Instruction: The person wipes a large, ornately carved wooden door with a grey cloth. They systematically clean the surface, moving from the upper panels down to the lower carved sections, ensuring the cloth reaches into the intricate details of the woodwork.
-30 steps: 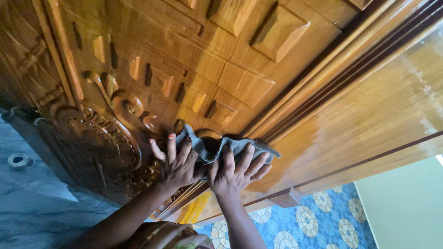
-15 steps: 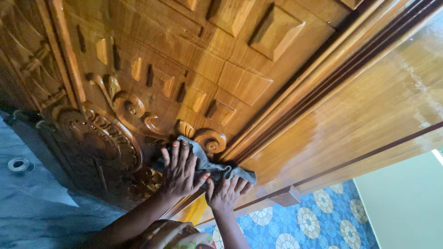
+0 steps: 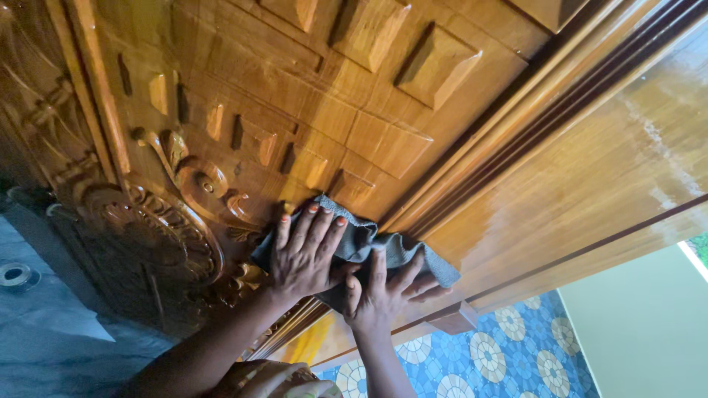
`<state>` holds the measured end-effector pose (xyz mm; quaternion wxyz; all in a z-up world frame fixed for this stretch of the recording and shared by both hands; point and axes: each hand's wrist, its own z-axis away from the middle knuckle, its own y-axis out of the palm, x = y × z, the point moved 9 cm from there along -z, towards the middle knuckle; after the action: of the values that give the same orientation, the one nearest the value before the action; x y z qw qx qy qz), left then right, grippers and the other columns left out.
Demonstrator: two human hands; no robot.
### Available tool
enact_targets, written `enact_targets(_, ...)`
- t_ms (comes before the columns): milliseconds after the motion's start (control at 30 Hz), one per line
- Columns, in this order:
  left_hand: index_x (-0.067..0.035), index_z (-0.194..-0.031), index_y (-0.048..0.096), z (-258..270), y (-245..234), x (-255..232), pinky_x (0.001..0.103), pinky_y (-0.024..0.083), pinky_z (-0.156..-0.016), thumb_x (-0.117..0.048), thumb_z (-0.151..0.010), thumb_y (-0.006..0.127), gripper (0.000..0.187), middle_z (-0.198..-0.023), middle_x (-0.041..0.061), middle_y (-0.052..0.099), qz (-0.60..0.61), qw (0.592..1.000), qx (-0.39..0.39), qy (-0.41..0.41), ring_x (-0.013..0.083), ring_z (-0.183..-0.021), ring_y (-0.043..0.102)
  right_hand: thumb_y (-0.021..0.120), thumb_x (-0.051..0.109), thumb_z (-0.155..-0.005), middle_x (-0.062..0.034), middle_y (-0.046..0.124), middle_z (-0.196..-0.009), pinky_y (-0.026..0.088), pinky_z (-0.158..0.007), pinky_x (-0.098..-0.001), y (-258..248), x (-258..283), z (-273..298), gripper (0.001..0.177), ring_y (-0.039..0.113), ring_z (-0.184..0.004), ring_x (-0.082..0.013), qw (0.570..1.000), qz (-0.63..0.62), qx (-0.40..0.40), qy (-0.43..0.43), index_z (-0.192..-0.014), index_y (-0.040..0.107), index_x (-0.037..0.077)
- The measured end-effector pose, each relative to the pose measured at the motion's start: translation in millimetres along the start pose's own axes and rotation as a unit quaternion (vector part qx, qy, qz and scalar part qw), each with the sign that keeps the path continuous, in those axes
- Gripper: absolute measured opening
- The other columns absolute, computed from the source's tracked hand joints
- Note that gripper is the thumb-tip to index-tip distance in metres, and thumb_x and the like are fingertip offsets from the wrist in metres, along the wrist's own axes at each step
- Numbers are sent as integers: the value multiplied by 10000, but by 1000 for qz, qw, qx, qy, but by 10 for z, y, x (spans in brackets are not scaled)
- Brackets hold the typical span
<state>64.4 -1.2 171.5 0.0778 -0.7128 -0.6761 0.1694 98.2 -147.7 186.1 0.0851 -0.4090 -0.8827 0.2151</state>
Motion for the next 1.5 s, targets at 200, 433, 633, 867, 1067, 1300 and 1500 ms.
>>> enact_targets(200, -37, -1584, 398, 99, 15, 302, 629, 6, -1244, -742, -997, 333, 919, -1652, 198, 335, -41, 998, 11, -40, 358, -1553, 286, 397, 762, -1012, -301, 41, -1700, -165, -1160, -777, 223, 142, 10, 675, -136, -1553, -496, 999, 21, -26, -21, -1511, 568, 340)
enact_targets(433, 100, -1465, 451, 214, -74, 662, 814, -25, -1124, -807, -978, 292, 1042, -1615, 311, 312, -53, 994, -12, -98, 437, -1542, 238, 521, 730, -975, -157, 185, -1714, -106, -1161, -791, 329, 293, -6, 584, -82, -1551, -525, 997, 52, 1, -65, -1440, 637, 396)
enact_targets(633, 141, -1396, 488, 360, -83, 677, 890, -10, -1073, -791, -976, 292, 1041, -1576, 343, 352, -94, 989, 20, -112, 441, -1539, 258, 553, 717, -976, -145, 275, -1681, -82, -1158, -802, 263, 392, -48, 559, -8, -1524, -558, 996, 26, -4, -84, -1431, 645, 405)
enact_targets(867, 134, -1438, 481, 424, -241, 538, 886, -11, -1085, -766, -967, 293, 1033, -1589, 330, 365, -128, 984, 10, -125, 440, -1529, 286, 546, 676, -969, -76, 515, -1550, -9, -1203, -703, 223, 458, -18, 547, 430, -1335, -403, 995, 18, 7, -101, -1405, 664, 368)
enact_targets(1067, 186, -1470, 444, 320, -304, 375, 838, -38, -1115, -696, -1002, 317, 1006, -1623, 386, 296, -121, 970, 81, -196, 464, -1549, 213, 571, 618, -989, -89, 569, -1481, 19, -1218, -657, 364, 230, 303, 593, 537, -1224, -353, 995, -13, 45, -83, -1386, 669, 189)
enact_targets(1300, 146, -1355, 449, 465, -261, 73, 811, -20, -1129, -709, -975, 318, 945, -1535, 400, 328, -36, 983, 98, -151, 564, -1515, 135, 560, 569, -983, -198, 551, -1415, 6, -1227, -689, 521, -223, 918, 595, 432, -1346, -455, 998, -16, 41, -38, -1287, 587, 59)
enact_targets(1500, 140, -1420, 424, 463, -71, -120, 829, -41, -1124, -721, -1002, 359, 959, -1547, 424, 277, 8, 990, 88, -112, 571, -1521, 92, 483, 558, -1022, -310, 322, -1597, -61, -1220, -705, 387, -490, 973, 830, 157, -1547, -522, 999, -31, 28, 23, -1541, 315, -68)
